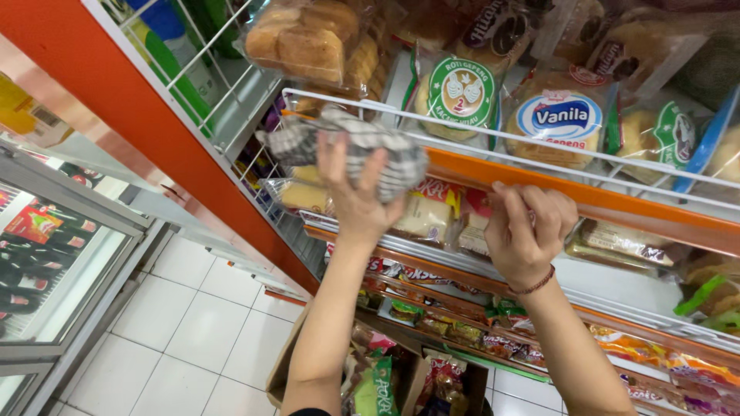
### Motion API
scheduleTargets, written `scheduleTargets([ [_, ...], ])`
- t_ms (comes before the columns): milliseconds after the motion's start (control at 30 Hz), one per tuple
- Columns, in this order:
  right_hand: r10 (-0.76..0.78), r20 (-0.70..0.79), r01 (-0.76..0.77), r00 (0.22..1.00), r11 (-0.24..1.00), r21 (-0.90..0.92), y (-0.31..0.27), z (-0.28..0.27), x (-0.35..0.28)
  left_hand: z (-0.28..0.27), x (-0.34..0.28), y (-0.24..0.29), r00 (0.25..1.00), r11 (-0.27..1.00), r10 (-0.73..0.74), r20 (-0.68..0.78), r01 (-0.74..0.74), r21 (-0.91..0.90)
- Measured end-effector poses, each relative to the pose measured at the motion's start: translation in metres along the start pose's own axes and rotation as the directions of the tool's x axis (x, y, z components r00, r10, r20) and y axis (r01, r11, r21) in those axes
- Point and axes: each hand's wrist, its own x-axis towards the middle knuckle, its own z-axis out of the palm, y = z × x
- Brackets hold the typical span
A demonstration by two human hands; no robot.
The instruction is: The person sprays a cleaning solution from a green bottle onto a convenience store shelf and wipes the shelf surfaces with a cloth.
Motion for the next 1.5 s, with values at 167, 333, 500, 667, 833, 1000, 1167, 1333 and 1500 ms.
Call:
scheduleTargets([
  [167, -0.059, -0.025, 0.057, 0.998, 0.996, -0.07, 0.006, 0.005, -0.009, -0.051, 0.023, 0.027, 0.917, 0.911, -0.397, -0.047, 0.387, -0.143],
  [333, -0.126, -0.109, 0.116, 0.986, 0.989, -0.091, 0.012, 0.01, -0.013, -0.053, 0.05, 0.093, 0.953, 0.984, 0.173, 0.25, -0.155, -0.086],
  [500, -0.139, -0.088, 0.132, 0.986, 0.988, -0.084, 0.019, 0.011, -0.021, -0.032, 0.057, 0.08, 0.902, 0.961, 0.271, 0.337, -0.271, -0.047],
  [667, -0.096, -0.062, 0.088, 0.993, 0.989, -0.115, 0.017, 0.009, -0.028, -0.048, 0.058, 0.052, 0.886, 0.942, 0.299, 0.354, -0.334, 0.04],
  [833, -0.078, -0.056, 0.071, 0.995, 0.991, -0.113, 0.011, 0.007, -0.025, -0.057, 0.057, 0.023, 0.895, 0.935, 0.295, 0.334, -0.342, 0.093],
  [1000, -0.047, -0.054, 0.039, 0.997, 0.991, -0.126, 0.009, 0.009, -0.026, -0.068, 0.051, -0.02, 0.944, 0.96, 0.182, 0.274, -0.231, 0.158],
  [1167, -0.035, -0.07, 0.026, 0.997, 0.992, -0.127, 0.006, 0.013, -0.022, -0.095, 0.047, -0.032, 0.96, 0.964, -0.087, 0.266, 0.013, 0.266],
  [1333, -0.007, -0.021, 0.005, 1.0, 0.995, -0.098, -0.004, 0.006, -0.01, -0.068, 0.024, -0.017, 0.989, 0.99, -0.135, -0.067, 0.137, 0.027],
  [1500, 0.034, 0.1, -0.03, 0.994, 0.999, -0.044, -0.002, -0.007, 0.004, -0.021, 0.021, 0.013, 0.993, 0.992, -0.116, 0.033, 0.117, -0.051],
])
